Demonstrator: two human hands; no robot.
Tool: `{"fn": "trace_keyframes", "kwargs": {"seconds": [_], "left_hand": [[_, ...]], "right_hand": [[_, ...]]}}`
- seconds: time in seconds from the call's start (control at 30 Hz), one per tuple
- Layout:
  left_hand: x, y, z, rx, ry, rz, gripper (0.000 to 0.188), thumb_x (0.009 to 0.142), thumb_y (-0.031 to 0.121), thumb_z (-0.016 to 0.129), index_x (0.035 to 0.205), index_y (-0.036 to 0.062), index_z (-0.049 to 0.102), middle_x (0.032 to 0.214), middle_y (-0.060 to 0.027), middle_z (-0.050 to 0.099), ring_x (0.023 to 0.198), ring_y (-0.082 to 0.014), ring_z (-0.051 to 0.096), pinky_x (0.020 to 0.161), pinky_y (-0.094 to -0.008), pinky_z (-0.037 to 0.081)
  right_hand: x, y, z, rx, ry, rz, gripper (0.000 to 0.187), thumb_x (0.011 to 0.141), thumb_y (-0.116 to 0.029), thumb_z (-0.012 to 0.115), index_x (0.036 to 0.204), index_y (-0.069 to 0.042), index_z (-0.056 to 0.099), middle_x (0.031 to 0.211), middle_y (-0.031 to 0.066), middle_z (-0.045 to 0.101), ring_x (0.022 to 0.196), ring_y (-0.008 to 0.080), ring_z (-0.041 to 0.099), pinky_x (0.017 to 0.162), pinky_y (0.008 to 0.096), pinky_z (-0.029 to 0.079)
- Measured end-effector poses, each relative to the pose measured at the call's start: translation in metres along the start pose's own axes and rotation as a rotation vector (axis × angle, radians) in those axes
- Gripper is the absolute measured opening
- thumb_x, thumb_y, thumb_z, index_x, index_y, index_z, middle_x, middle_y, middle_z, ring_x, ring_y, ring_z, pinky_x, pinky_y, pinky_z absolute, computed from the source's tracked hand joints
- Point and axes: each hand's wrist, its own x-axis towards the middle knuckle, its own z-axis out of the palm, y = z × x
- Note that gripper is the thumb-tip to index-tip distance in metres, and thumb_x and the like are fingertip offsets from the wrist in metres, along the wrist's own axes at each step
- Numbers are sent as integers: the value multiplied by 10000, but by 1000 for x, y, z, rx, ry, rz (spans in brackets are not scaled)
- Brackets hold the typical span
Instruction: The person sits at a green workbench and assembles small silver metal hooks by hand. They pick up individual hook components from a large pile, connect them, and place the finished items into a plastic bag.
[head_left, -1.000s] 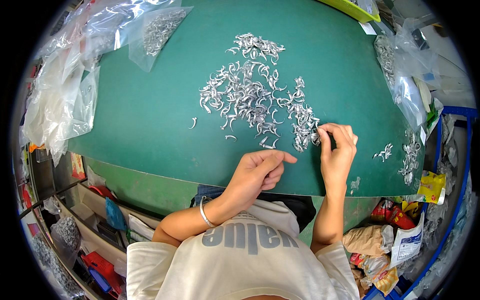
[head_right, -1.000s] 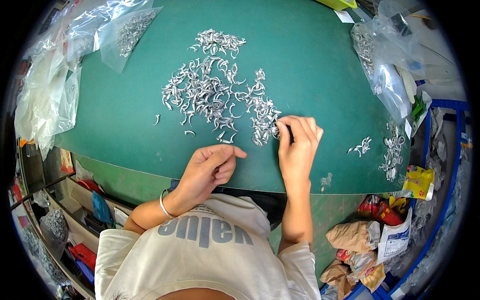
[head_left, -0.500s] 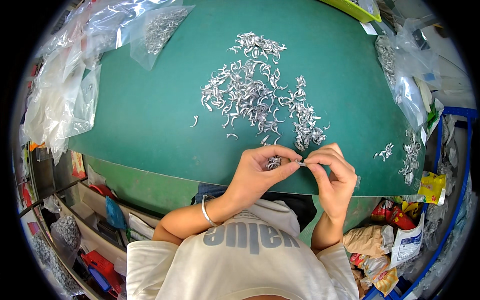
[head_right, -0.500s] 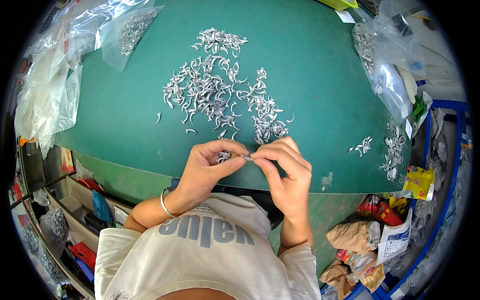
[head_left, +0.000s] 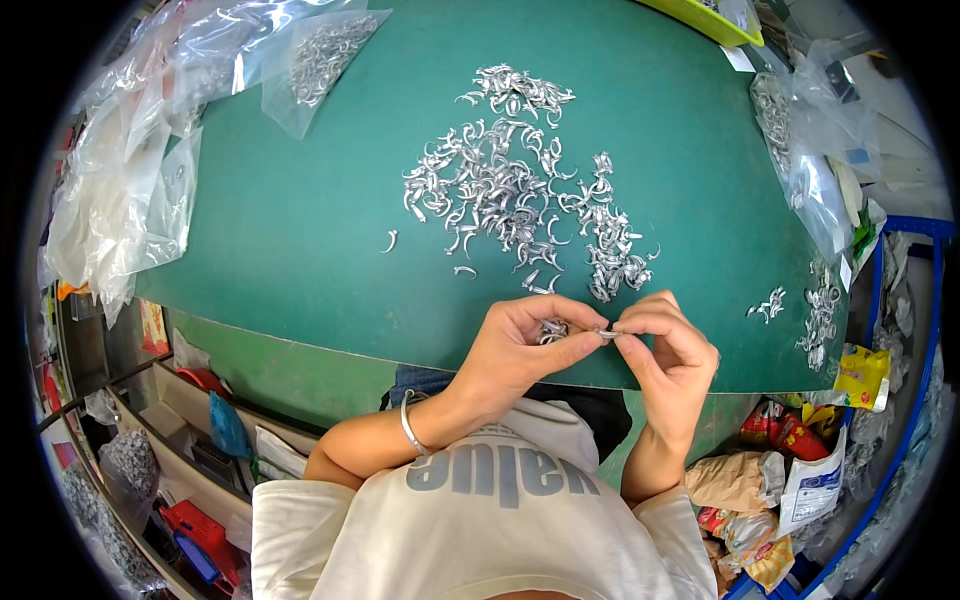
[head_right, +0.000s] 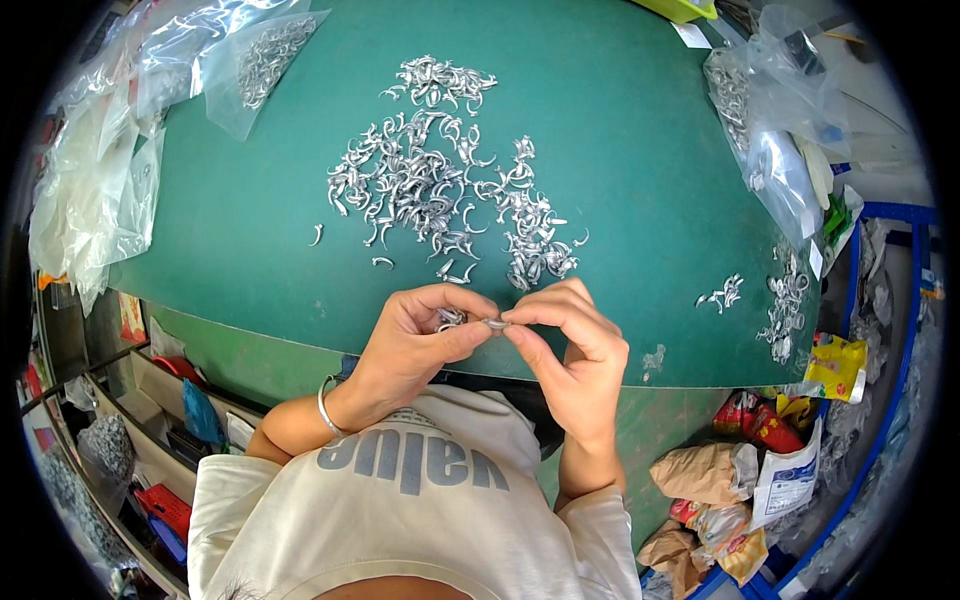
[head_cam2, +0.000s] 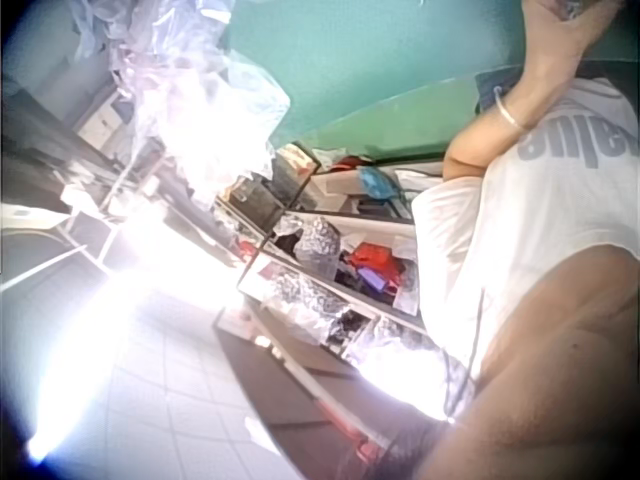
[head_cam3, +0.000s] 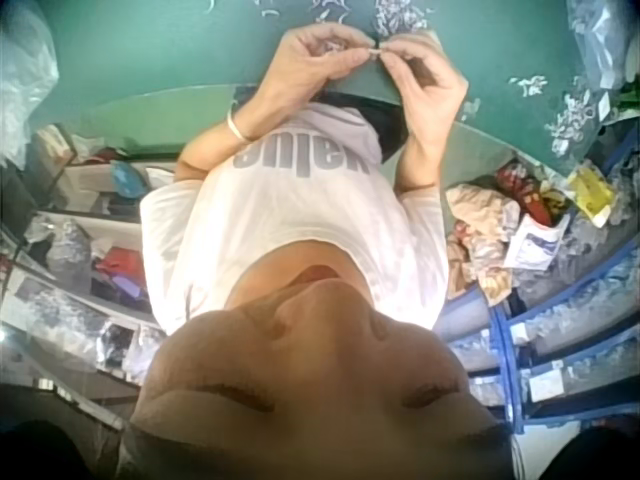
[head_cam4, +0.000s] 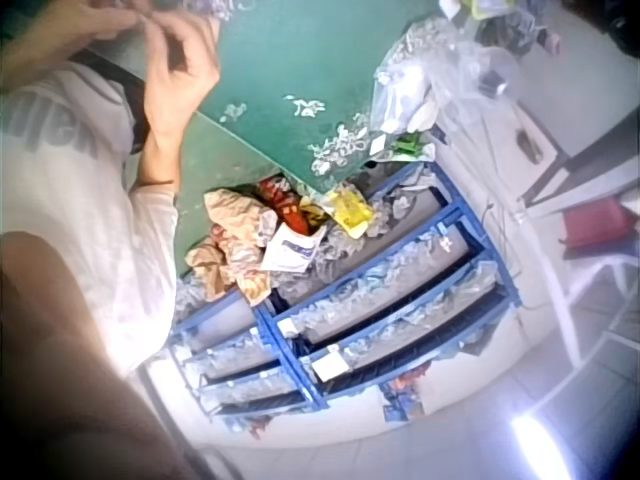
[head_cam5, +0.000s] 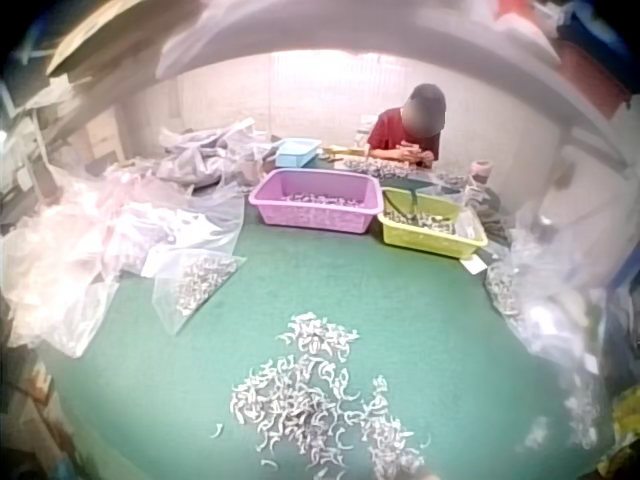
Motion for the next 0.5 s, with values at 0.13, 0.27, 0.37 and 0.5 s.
{"fn": "trace_keyframes", "kwargs": {"seconds": [0.13, 0.27, 0.37, 0.5], "left_hand": [[0, -1, 1, 7, 15, 33, 156, 821, -14, 620, 977, -15, 620, 904, -49, 629, 665, -20, 495, 543, -169, 368], [-1, 1, 0, 14, -2, 48, 164, 811, -23, 625, 974, -12, 619, 927, -56, 616, 765, -53, 529, 633, -189, 412], [0, -1, 0, 35, -7, 98, 153, 812, -21, 624, 965, -9, 620, 915, -47, 611, 791, -56, 531, 659, -187, 422], [1, -2, 1, 47, -4, 162, 135, 824, -7, 618, 959, -5, 622, 865, -19, 611, 784, -38, 531, 632, -160, 420]], "right_hand": [[1, -5, 5, -87, 20, -75, 165, 661, 78, 692, 804, 8, 652, 786, 87, 629, 747, 187, 541, 667, 280, 424], [1, -6, 5, -145, 12, -135, 175, 644, 75, 694, 800, 5, 655, 781, 90, 622, 730, 195, 531, 648, 285, 419], [2, -7, 5, -154, 9, -162, 174, 638, 72, 695, 795, 8, 655, 778, 92, 616, 724, 201, 522, 638, 288, 414], [2, -7, 6, -154, 19, -181, 172, 636, 75, 690, 791, 11, 654, 778, 95, 613, 728, 208, 520, 641, 295, 414]]}}
